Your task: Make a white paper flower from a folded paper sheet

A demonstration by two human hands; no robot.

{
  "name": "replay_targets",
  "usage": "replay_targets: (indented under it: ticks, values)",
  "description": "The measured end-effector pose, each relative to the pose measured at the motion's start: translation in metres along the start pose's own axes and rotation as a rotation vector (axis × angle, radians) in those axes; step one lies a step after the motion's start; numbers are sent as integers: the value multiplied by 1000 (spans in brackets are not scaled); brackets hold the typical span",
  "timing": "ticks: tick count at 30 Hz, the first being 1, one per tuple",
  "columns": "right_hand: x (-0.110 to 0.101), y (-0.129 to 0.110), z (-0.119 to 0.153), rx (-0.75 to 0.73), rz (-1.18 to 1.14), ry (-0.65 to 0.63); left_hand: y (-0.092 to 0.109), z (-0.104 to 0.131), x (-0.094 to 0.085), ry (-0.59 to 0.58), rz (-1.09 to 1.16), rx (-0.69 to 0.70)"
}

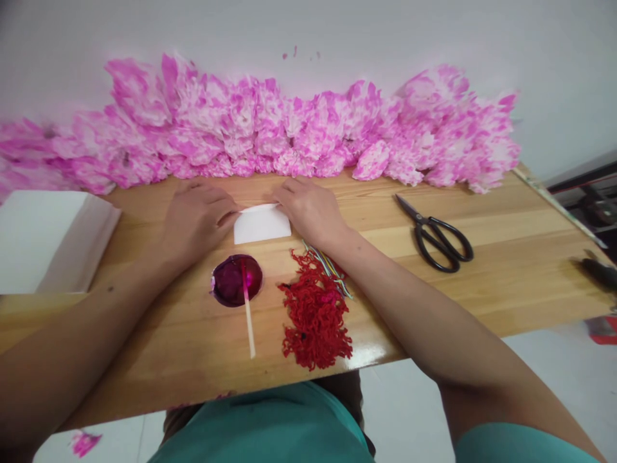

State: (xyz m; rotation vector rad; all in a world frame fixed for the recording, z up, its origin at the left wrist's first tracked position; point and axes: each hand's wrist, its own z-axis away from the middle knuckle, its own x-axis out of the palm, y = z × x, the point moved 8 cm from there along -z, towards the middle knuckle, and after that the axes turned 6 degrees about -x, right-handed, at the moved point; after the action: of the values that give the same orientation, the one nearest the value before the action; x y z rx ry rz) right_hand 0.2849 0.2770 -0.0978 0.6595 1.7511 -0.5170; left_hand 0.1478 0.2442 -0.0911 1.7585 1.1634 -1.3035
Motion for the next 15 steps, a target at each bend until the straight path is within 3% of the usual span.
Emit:
replay_targets:
  ticks: [15]
  values:
    - [0, -6, 3, -28, 38, -38, 4, 1, 0, -8, -56, 89]
